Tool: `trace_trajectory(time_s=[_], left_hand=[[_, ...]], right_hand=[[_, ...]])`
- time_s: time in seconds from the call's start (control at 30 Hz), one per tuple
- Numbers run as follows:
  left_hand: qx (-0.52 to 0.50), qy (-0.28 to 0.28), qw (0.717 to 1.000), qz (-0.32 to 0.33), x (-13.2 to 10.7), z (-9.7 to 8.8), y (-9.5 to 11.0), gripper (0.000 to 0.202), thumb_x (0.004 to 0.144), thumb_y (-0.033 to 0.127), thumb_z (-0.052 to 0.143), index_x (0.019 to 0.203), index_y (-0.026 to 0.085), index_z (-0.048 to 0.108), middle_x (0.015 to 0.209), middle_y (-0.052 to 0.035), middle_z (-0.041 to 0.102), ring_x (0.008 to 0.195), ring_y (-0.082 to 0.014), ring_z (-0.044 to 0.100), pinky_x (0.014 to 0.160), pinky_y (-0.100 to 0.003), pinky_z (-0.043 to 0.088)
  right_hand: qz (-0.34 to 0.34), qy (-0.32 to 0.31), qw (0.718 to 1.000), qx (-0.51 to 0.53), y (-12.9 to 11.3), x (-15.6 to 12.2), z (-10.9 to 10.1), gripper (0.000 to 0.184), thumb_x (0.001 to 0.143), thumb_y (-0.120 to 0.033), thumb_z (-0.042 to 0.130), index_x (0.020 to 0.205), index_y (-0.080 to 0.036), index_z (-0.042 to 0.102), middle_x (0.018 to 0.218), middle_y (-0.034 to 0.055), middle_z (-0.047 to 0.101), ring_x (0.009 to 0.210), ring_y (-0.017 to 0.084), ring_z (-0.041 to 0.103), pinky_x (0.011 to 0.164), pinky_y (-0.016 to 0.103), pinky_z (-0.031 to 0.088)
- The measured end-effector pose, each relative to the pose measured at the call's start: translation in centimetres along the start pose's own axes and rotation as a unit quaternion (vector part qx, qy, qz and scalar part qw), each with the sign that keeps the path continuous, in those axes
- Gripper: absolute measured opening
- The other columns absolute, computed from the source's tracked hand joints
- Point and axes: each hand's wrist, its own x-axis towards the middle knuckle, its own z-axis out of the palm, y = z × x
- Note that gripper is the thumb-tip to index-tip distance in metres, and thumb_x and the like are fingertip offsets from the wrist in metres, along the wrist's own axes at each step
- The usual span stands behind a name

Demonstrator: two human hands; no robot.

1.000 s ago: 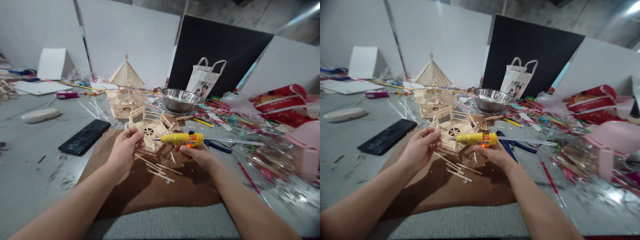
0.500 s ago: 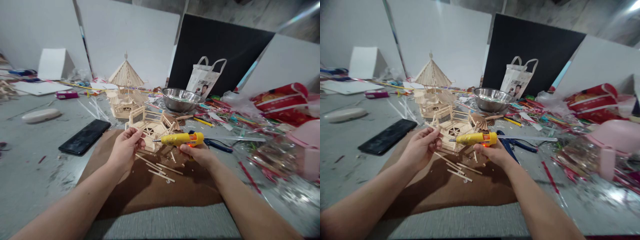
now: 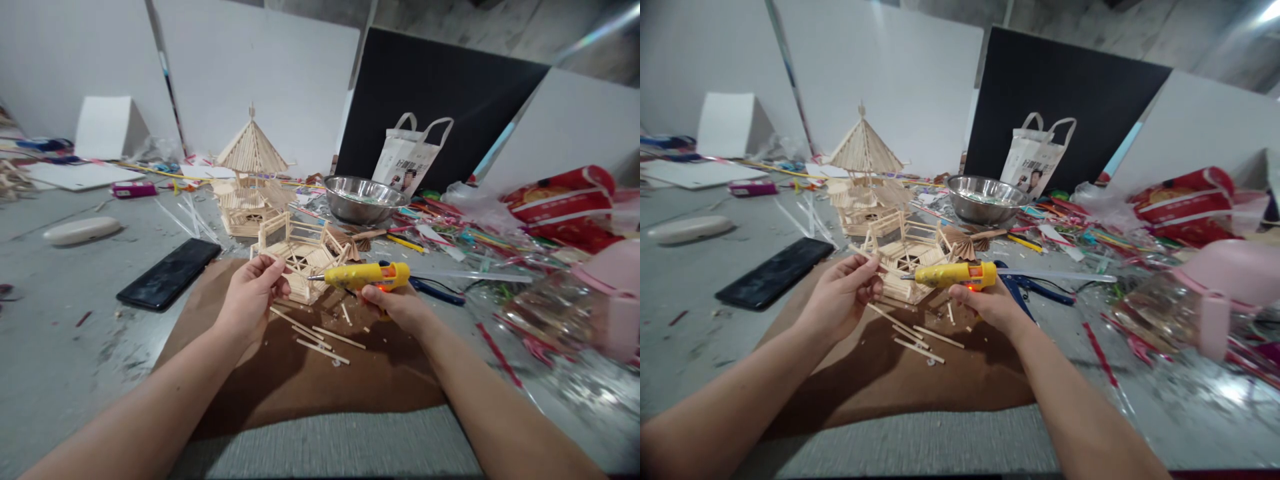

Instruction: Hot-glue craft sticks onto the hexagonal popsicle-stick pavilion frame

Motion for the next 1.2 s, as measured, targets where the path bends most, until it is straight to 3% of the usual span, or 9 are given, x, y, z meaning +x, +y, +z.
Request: trace_trajectory(time_s=[1.2], left_hand=[[-0.003, -0.007, 1.000, 0.007, -0.16, 0.02, 0.16, 0.020, 0.064, 0.025, 0.062, 0.064, 0.013, 0.047, 0.054, 0.0053, 0.048, 0.041, -0.0023, 0.044, 0.040, -0.014, 0.037]], right_hand=[[-0.006, -0.012, 1.000, 0.023, 0.27, 0.20, -0.21, 0.030, 0.056, -0.045, 0.065, 0.057, -0.019, 0.052, 0.043, -0.0045, 0.046, 0.034, 0.005, 0.038, 0.031, 0.019, 0.030]])
